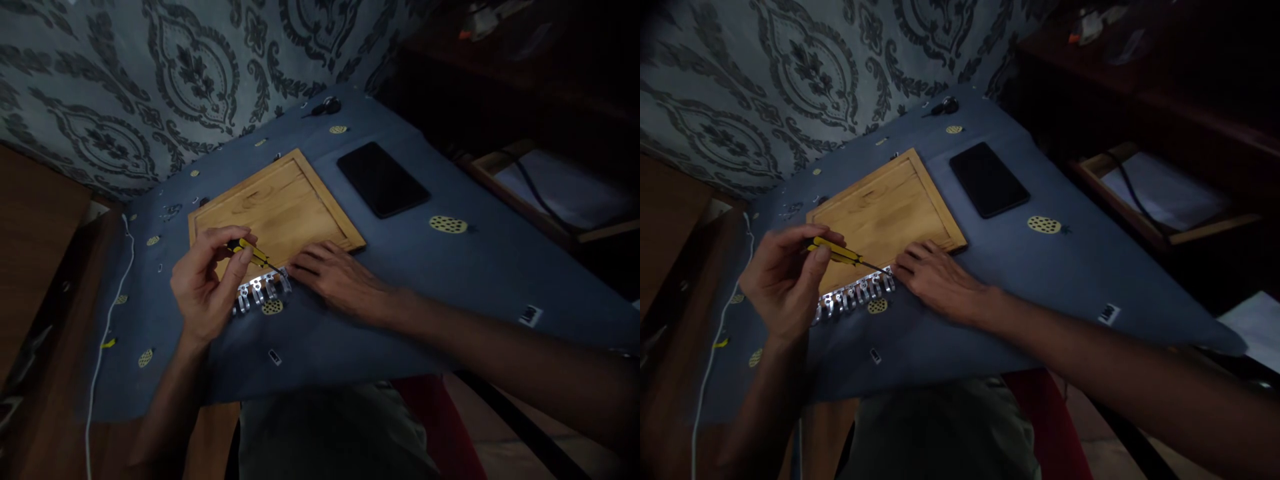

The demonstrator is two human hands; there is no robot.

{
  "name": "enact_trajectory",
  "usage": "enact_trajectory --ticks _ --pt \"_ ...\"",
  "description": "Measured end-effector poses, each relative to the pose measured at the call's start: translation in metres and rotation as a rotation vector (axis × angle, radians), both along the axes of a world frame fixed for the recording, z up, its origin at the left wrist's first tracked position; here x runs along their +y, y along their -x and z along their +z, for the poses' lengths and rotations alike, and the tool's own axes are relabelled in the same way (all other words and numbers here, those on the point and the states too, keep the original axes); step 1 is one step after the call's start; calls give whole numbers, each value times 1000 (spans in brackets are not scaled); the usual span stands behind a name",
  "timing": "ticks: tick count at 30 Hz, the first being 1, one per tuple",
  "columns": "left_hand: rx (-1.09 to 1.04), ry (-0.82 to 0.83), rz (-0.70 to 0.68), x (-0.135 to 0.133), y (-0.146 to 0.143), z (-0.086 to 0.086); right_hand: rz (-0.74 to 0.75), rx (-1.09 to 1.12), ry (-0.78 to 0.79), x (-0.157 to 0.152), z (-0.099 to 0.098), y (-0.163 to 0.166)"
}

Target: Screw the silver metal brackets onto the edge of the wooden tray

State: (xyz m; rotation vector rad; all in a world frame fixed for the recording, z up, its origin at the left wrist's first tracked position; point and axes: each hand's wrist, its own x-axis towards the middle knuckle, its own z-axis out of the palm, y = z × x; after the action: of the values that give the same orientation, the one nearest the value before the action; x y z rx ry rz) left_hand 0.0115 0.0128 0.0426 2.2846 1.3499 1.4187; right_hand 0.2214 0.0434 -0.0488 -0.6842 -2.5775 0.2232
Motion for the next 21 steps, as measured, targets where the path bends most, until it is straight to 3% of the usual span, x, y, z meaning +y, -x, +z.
enact_trajectory --ticks 6,12,21 --pt "-23 2 -16 1 4 -2 -1 3 -13 0 0 0" --pt "9 -100 135 -1 4 3 8 34 2 -1 0 -1" --pt "-13 -33 100 -3 4 -2 5 30 17 -3 2 -1"
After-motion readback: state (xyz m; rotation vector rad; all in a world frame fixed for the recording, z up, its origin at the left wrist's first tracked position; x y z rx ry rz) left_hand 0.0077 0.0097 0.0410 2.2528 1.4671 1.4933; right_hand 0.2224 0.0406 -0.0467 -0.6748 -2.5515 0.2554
